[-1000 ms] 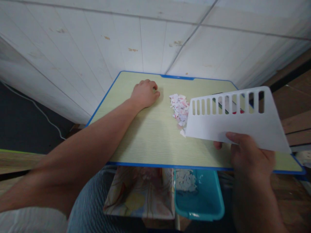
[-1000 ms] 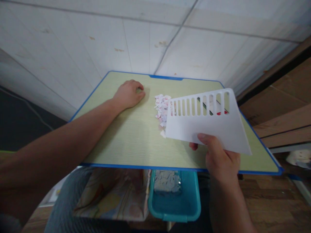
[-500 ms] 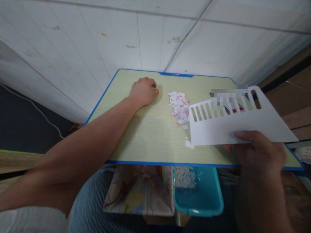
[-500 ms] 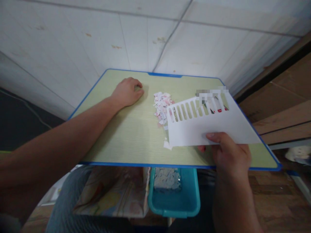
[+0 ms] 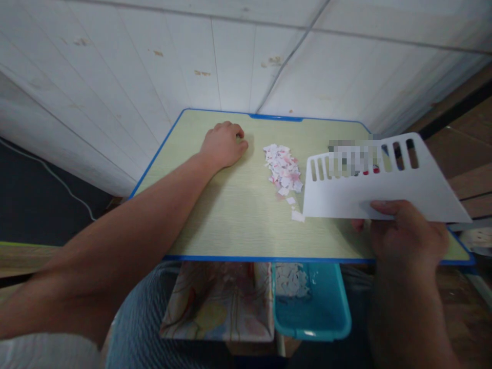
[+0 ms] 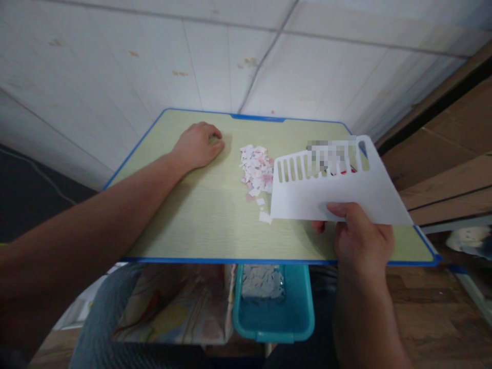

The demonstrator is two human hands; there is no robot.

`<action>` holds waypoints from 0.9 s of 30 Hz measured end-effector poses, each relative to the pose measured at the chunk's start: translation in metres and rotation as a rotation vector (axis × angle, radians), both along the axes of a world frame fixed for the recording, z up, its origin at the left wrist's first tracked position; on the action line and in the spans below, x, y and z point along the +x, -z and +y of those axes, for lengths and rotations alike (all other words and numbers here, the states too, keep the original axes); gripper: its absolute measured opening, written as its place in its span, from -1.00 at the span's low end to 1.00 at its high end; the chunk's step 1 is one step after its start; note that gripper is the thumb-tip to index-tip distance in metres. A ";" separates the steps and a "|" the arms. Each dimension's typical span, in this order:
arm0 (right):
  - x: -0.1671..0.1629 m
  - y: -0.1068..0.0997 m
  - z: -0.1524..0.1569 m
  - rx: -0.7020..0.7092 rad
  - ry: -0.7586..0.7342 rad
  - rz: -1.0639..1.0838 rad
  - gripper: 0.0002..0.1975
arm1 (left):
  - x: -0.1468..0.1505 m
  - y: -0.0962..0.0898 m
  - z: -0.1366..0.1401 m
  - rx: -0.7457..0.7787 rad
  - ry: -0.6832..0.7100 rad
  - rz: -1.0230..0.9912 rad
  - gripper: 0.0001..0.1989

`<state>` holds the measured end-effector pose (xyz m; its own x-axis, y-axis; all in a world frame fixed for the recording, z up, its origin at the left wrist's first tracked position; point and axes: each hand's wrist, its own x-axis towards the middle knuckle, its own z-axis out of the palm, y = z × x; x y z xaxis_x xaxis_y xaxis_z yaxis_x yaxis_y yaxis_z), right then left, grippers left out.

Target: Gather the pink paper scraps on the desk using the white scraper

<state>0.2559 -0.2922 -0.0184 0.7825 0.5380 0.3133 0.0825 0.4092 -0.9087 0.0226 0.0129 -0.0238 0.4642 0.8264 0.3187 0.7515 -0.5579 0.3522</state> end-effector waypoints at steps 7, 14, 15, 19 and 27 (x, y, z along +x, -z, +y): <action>-0.001 0.002 -0.001 -0.047 0.079 -0.010 -0.67 | 0.000 0.001 0.002 0.003 -0.006 0.009 -0.68; -0.002 0.000 0.001 -0.024 0.152 -0.015 -0.65 | -0.001 -0.004 -0.002 -0.024 0.002 -0.001 -0.67; -0.002 -0.001 0.001 -0.014 0.158 -0.003 -0.64 | -0.001 -0.004 -0.002 -0.028 0.003 -0.005 -0.67; -0.002 -0.003 0.004 0.030 0.186 0.032 -0.62 | -0.001 -0.005 -0.002 -0.037 0.002 -0.015 -0.67; -0.008 -0.005 -0.001 0.049 0.178 0.022 -0.66 | -0.002 -0.001 0.000 -0.019 0.014 -0.026 -0.73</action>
